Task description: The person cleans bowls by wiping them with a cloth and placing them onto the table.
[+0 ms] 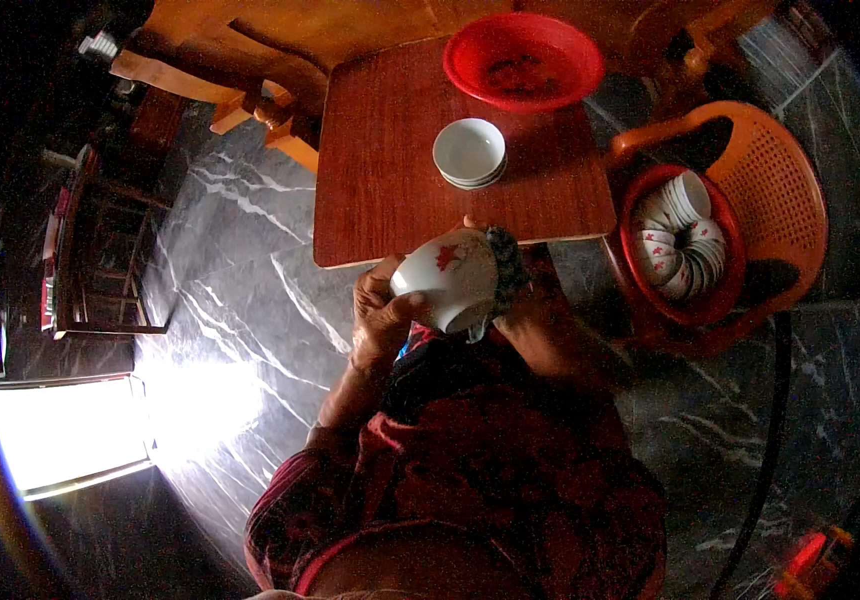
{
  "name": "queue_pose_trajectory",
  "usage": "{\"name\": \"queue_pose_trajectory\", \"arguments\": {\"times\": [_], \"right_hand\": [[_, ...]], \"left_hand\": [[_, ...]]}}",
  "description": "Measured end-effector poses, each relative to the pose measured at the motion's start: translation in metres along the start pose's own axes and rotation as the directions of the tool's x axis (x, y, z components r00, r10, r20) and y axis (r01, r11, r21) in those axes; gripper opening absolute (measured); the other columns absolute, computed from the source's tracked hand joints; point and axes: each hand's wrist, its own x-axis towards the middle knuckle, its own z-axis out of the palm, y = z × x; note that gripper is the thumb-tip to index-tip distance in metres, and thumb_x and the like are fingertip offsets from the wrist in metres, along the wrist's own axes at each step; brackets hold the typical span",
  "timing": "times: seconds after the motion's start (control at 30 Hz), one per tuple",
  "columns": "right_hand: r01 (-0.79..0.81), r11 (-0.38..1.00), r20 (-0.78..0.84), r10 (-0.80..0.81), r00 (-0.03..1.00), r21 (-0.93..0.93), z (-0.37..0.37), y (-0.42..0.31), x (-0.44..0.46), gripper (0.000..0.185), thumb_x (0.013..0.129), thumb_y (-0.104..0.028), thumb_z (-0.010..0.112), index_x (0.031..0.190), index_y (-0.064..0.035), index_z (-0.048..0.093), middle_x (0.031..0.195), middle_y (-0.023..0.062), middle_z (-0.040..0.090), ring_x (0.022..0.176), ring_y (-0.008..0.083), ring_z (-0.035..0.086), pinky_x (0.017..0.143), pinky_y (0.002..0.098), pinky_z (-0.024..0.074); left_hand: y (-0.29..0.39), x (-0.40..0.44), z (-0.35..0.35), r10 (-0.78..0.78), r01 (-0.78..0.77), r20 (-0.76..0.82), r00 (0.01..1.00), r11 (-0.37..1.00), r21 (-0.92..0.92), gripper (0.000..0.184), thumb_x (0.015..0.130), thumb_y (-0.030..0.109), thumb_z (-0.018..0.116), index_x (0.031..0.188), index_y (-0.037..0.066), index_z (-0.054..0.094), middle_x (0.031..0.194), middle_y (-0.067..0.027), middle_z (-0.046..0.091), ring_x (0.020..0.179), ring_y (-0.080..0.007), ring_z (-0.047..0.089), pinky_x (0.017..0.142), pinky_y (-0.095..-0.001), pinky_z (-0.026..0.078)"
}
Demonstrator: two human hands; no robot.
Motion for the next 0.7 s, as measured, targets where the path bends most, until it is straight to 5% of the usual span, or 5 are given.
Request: {"name": "queue_pose_trajectory", "arguments": {"times": [0.13, 0.4, 0.5, 0.57, 0.7], "right_hand": [[0.316, 0.370, 0.301, -0.101, 0.948, -0.873, 0.026, -0.019, -0.016, 0.034, 0.091, -0.035, 0.045, 0.102, -0.0037, 0.054, 0.090, 0.0082, 0.058, 0.086, 0.0189, 0.057, 0.079, 0.0327, 0.0473], [-0.018, 0.999, 0.203, 0.012, 0.979, 0.032, -0.032, -0.011, 0.018, 0.042, 0.091, -0.037, 0.045, 0.116, -0.0025, 0.046, 0.112, 0.0144, 0.051, 0.099, 0.0234, 0.052, 0.082, 0.0357, 0.0450], [0.341, 0.058, 0.273, -0.481, 0.833, -0.938, 0.000, -0.033, 0.004, 0.038, 0.093, -0.031, 0.040, 0.114, 0.0002, 0.045, 0.107, 0.0168, 0.051, 0.096, 0.0263, 0.053, 0.079, 0.0379, 0.0451], [0.280, 0.720, 0.006, -0.359, 0.933, -0.635, 0.031, -0.040, -0.025, 0.033, 0.090, -0.023, 0.042, 0.113, 0.0007, 0.045, 0.110, 0.0208, 0.049, 0.101, 0.0316, 0.050, 0.086, 0.0398, 0.0419], [0.464, 0.513, 0.175, -0.513, 0.840, -0.722, 0.046, -0.024, -0.041, 0.040, 0.083, -0.023, 0.053, 0.115, 0.0004, 0.044, 0.116, 0.0225, 0.045, 0.109, 0.0352, 0.046, 0.094, 0.0431, 0.0353]], "left_hand": [[-0.009, 0.001, -0.001, 0.060, -0.062, -0.035, 0.998, 0.996, -0.071, 0.035, 0.071, 0.027, 0.074, 0.085, -0.001, 0.059, 0.079, -0.0027, 0.061, 0.071, -0.0097, 0.055, 0.064, -0.0216, 0.044], [0.000, -0.003, 0.011, 0.014, -0.011, -0.013, 1.000, 0.977, 0.211, 0.030, 0.076, 0.016, 0.070, 0.094, -0.003, 0.056, 0.080, -0.0046, 0.060, 0.074, -0.0109, 0.054, 0.066, -0.0258, 0.045], [-0.014, -0.003, 0.004, -0.009, 0.001, 0.023, 1.000, 0.954, 0.300, 0.028, 0.077, 0.013, 0.065, 0.098, -0.004, 0.056, 0.080, -0.0056, 0.059, 0.074, -0.0101, 0.053, 0.065, -0.0271, 0.045], [-0.020, -0.001, 0.003, -0.007, -0.005, 0.037, 0.999, 0.951, 0.309, 0.027, 0.077, 0.011, 0.063, 0.099, -0.004, 0.055, 0.080, -0.0058, 0.059, 0.074, -0.0102, 0.053, 0.065, -0.0275, 0.046], [-0.018, 0.006, 0.005, 0.095, -0.081, -0.013, 0.995, 0.901, 0.426, 0.028, 0.077, 0.009, 0.061, 0.100, -0.004, 0.052, 0.084, -0.0088, 0.058, 0.079, -0.0146, 0.054, 0.067, -0.0291, 0.046]]}}
